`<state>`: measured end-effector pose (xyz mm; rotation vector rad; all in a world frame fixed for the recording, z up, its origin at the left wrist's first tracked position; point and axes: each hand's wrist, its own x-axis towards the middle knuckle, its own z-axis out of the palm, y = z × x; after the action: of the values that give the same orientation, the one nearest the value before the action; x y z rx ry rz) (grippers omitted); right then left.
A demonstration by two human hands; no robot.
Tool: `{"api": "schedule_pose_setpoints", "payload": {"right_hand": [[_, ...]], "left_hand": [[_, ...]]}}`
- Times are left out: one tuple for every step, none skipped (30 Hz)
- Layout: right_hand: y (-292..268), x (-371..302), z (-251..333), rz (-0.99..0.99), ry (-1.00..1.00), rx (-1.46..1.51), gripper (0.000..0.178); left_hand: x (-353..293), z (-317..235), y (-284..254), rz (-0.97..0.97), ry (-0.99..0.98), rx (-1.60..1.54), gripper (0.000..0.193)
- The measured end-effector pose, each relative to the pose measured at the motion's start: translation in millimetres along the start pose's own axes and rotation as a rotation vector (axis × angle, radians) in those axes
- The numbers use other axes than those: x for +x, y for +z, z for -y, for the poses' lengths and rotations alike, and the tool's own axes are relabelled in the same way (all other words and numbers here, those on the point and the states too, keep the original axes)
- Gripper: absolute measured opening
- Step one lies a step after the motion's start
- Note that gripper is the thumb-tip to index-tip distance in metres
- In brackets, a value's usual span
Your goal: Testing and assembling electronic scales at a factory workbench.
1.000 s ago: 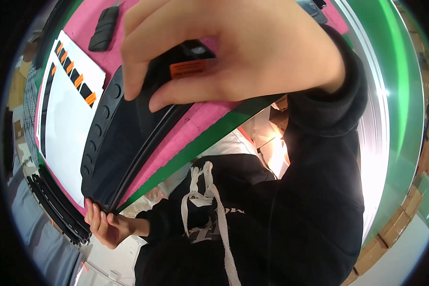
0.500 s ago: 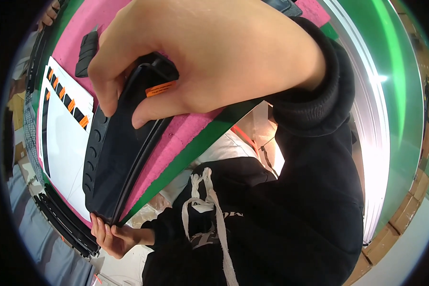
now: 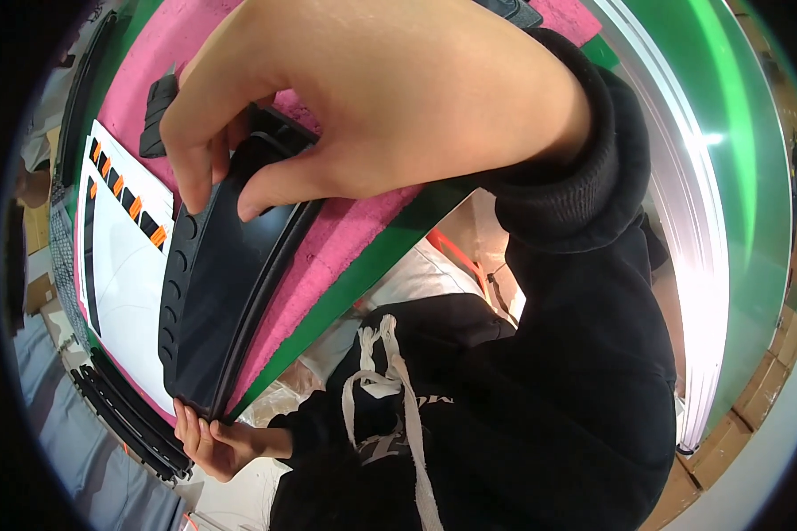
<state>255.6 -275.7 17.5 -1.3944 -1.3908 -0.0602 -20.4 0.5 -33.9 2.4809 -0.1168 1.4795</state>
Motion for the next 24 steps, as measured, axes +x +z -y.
{"api": "schedule_pose_setpoints", "payload": {"right_hand": [[2.4,-1.8,-4.8,-0.031,-0.068,0.017,0.015],[3.3,-2.6,-6.9,-0.062,-0.135,0.033,0.015],[2.4,-2.1,-5.7,-0.063,-0.137,0.034,0.015],[0.4,-1.3,-2.8,-0.036,-0.090,0.039,0.015],[-1.5,-0.6,-0.1,-0.008,-0.043,0.044,0.015],[-3.1,-0.4,1.8,0.018,0.005,0.044,0.015],[-2.1,-2.4,-0.1,0.017,0.004,0.040,0.015],[1.1,-6.5,-5.1,-0.021,-0.032,0.076,0.015],[4.2,-10.6,-10.1,-0.060,-0.069,0.113,0.015],[5.2,-12.3,-12.2,-0.098,-0.106,0.150,0.015],[3.6,-10.6,-9.5,-0.096,-0.110,0.149,0.015],[1.0,-7.8,-2.8,-0.077,-0.050,0.128,0.016],[-1.8,-5.0,4.0,-0.057,0.010,0.107,0.017],[-3.9,-3.6,7.2,-0.037,0.069,0.086,0.019],[-5.0,-3.2,6.8,-0.034,0.064,0.086,0.019],[-5.3,-3.0,5.5,0.030,0.029,-0.001,0.021],[-5.2,-3.4,4.1,0.093,-0.006,-0.092,0.023],[-5.1,-4.0,3.0,0.155,-0.043,-0.183,0.026],[-2.9,-6.4,4.4,0.159,-0.052,-0.187,0.026],[2.0,-10.9,9.1,0.144,-0.091,-0.339,0.028],[8.9,-14.8,12.2,0.127,-0.143,-0.479,0.029],[14.4,-17.8,15.3,0.106,-0.195,-0.620,0.031],[20.5,-16.2,18.2,0.110,-0.232,-0.597,0.031],[22.8,-19.5,25.8,0.106,-0.163,-0.638,0.033]], "left_hand": [[0.2,-0.6,-1.4,-0.002,-0.001,-0.002,0.038],[0.3,-0.2,-3.9,-0.002,0.001,0.001,0.038],[0.4,1.3,-8.0,0.035,0.027,-0.004,0.033],[0.5,2.8,-12.0,0.073,0.053,-0.010,0.028],[0.6,3.3,-14.3,0.111,0.079,-0.016,0.023],[0.6,3.7,-13.9,0.108,0.082,-0.018,0.023],[0.6,3.8,-13.4,0.106,0.083,-0.025,0.023],[0.7,3.8,-12.7,0.104,0.084,-0.031,0.023],[1.1,3.7,-12.3,0.103,0.085,-0.037,0.022],[1.5,3.4,-11.9,0.100,0.087,-0.038,0.022],[1.7,2.8,-11.6,0.097,0.070,-0.027,0.024],[1.9,2.3,-11.4,0.094,0.053,-0.015,0.026],[2.1,2.0,-11.5,0.091,0.035,-0.002,0.028],[2.0,2.5,-12.0,0.087,0.036,0.001,0.028],[1.7,3.8,-13.0,0.094,0.051,-0.016,0.026],[1.3,5.1,-14.0,0.101,0.066,-0.032,0.024],[1.7,6.0,-13.0,0.105,0.082,-0.050,0.023],[2.0,6.2,-12.0,0.096,0.084,-0.047,0.023],[2.4,6.1,-11.2,0.110,0.079,-0.069,0.023],[3.6,5.7,-9.6,0.122,0.074,-0.092,0.023],[4.1,4.3,-10.3,0.134,0.068,-0.098,0.023],[3.7,4.0,-10.9,0.123,0.069,-0.078,0.023],[3.0,1.8,-17.5,0.133,0.064,-0.063,0.023],[2.0,4.2,-15.0,0.143,0.064,-0.088,0.023]]}}
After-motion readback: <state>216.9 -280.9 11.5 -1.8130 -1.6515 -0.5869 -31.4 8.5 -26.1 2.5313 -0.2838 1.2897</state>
